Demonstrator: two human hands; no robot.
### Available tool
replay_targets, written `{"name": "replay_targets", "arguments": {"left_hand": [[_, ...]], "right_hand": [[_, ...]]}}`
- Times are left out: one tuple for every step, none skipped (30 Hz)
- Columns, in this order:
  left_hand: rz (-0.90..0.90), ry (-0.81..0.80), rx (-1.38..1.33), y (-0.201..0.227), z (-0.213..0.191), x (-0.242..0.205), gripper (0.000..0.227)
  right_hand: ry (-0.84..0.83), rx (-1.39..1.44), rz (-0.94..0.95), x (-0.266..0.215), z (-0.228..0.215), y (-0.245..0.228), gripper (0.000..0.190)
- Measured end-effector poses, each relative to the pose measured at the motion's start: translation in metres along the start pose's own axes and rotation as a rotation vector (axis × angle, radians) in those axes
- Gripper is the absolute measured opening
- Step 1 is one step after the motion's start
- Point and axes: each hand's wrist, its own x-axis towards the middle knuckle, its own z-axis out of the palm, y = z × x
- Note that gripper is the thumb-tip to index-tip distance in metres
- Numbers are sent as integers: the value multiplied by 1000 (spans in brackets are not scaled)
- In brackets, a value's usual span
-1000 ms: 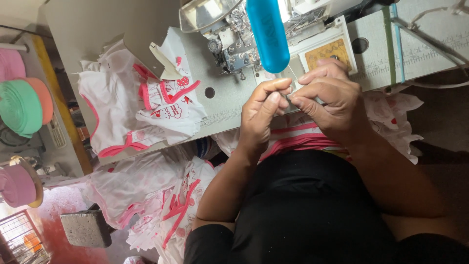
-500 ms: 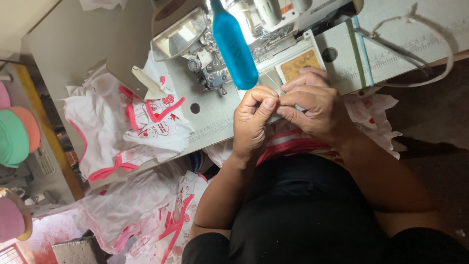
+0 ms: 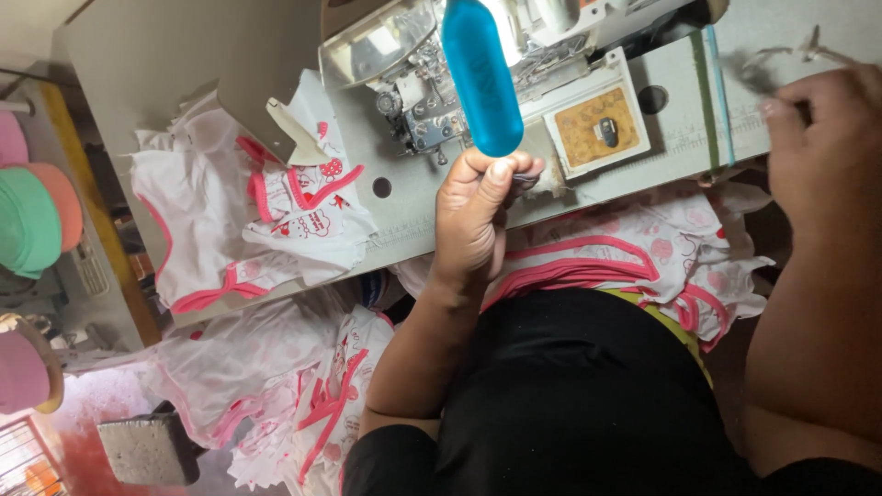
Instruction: Threading an industrial overlock sewing machine using tweezers to guide the thread through various eyelets and the needle.
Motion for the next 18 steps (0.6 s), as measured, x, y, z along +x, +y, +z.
{"name": "replay_targets", "arguments": {"left_hand": [[1, 1, 4, 1, 2, 0, 7], [-29, 14, 6, 1, 4, 1, 12], [-63, 28, 7, 0, 6, 0, 17], [-66, 31, 11, 0, 7, 1, 17], [-99, 45, -7, -1, 8, 2, 17], [-132, 59, -26, -1, 8, 3, 16], [-136, 61, -21, -3, 6, 5, 16], [-126, 63, -23, -5, 5, 6, 17], [-116, 66, -25, -7, 3, 7, 18], [-121, 68, -20, -8, 2, 7, 18], [-102, 47, -36, -9, 2, 9, 17], [-83, 26, -51, -10, 1, 10, 17], [-88, 26, -46, -10, 1, 11, 17], [-91, 36, -43, -11, 1, 12, 16], [-97, 48, -38, -12, 1, 12, 16], [-105, 49, -32, -11, 4, 11, 16], [-105, 51, -22, -11, 7, 10, 13], [-105, 53, -12, -10, 9, 9, 12]], "right_hand": [[0, 4, 0, -4, 2, 2, 15], [11, 288, 105, -7, 3, 4, 14], [15, 585, 213, -12, 5, 7, 23], [12, 588, 216, -11, 9, 5, 23], [30, 1132, 306, -10, 13, 3, 31], [47, 1672, 391, -10, 16, 1, 50], [49, 1675, 397, -16, 29, 4, 50], [-41, 1949, 276, -21, 41, 7, 41], [-133, 2215, 137, -28, 53, 10, 34], [-129, 2220, 144, -22, 45, -22, 34], [-66, 2092, 180, -16, 37, -54, 26], [-6, 1964, 215, -9, 28, -86, 26], [0, 1967, 221, -5, 32, -93, 26], [46, 1692, 112, 0, 36, -100, 40], [86, 1415, 16, 3, 40, -106, 60], [90, 1417, 25, 7, 35, -113, 60], [-6, 1630, 4, 10, 31, -120, 64], [-107, 1841, -19, 14, 26, -127, 71]]}}
